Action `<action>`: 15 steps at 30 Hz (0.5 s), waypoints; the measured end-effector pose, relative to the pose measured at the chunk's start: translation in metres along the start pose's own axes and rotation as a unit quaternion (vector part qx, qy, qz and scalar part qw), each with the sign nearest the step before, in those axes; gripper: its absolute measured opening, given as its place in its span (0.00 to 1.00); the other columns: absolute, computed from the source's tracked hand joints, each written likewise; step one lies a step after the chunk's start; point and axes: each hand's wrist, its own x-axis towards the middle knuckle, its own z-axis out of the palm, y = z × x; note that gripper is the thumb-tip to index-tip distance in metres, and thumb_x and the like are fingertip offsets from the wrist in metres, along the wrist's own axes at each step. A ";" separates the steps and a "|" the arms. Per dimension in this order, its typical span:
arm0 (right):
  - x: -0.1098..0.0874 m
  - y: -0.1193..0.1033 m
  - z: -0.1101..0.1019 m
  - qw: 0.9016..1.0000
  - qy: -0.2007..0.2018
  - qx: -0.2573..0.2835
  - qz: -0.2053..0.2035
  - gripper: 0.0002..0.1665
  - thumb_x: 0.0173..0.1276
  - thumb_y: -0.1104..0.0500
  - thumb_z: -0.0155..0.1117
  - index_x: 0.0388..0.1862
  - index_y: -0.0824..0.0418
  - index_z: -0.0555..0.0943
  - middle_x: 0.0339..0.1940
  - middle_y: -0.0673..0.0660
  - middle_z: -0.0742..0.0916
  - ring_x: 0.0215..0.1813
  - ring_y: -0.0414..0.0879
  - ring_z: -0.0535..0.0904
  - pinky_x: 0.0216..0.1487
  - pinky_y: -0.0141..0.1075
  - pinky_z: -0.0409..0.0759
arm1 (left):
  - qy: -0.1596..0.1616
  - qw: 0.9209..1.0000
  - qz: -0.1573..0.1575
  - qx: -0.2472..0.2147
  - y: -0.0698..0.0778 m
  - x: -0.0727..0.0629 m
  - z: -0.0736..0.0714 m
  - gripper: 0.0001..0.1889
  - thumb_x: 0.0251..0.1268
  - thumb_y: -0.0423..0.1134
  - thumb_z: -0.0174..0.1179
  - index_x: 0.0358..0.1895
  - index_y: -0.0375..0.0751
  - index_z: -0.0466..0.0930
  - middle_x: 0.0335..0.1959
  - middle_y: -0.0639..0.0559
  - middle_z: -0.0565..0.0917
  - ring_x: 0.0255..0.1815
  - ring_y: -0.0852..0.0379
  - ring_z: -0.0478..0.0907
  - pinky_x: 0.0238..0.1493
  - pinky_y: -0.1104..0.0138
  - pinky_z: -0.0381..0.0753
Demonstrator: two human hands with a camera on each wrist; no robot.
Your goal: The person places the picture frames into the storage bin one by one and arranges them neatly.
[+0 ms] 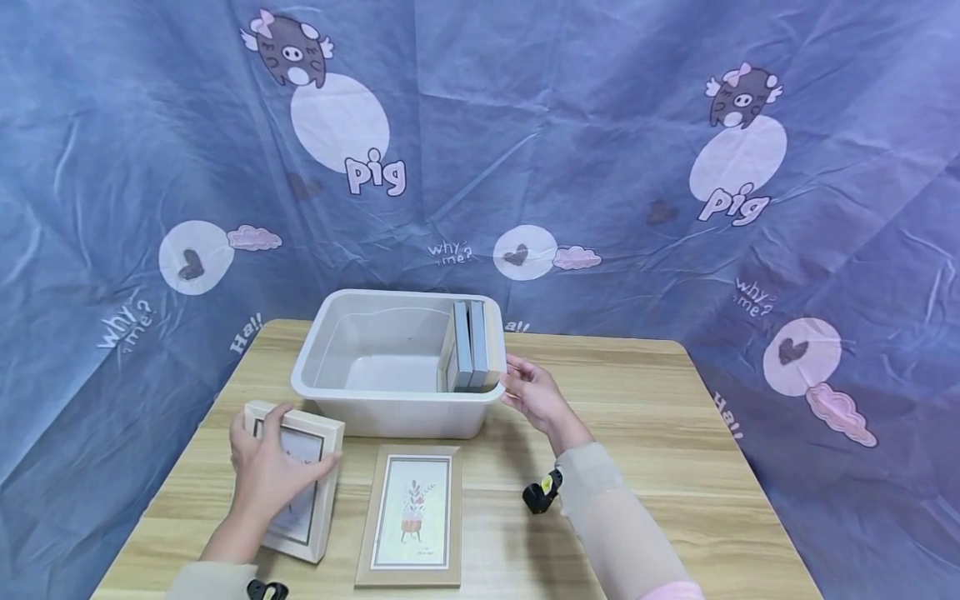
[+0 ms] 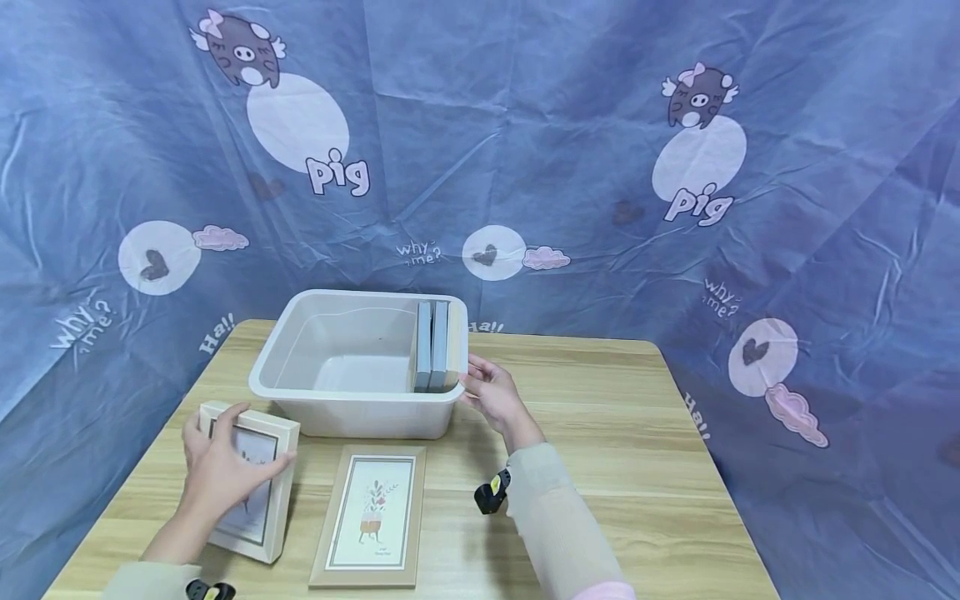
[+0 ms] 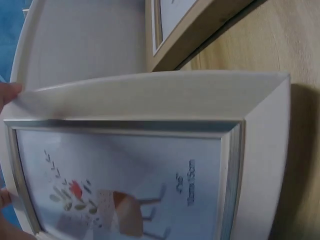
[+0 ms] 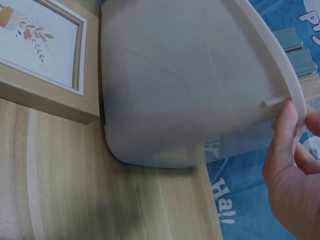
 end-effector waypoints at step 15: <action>0.003 -0.003 -0.003 1.000 -0.018 0.007 0.003 0.30 0.69 0.72 0.52 0.70 0.70 0.61 0.58 0.61 0.74 0.40 0.40 0.76 0.37 0.27 0.80 | -0.029 0.987 0.156 -0.009 -0.014 0.004 -0.027 0.48 0.18 0.47 0.83 0.56 0.45 0.73 0.64 0.20 0.44 0.64 0.26 0.45 0.41 0.25 0.64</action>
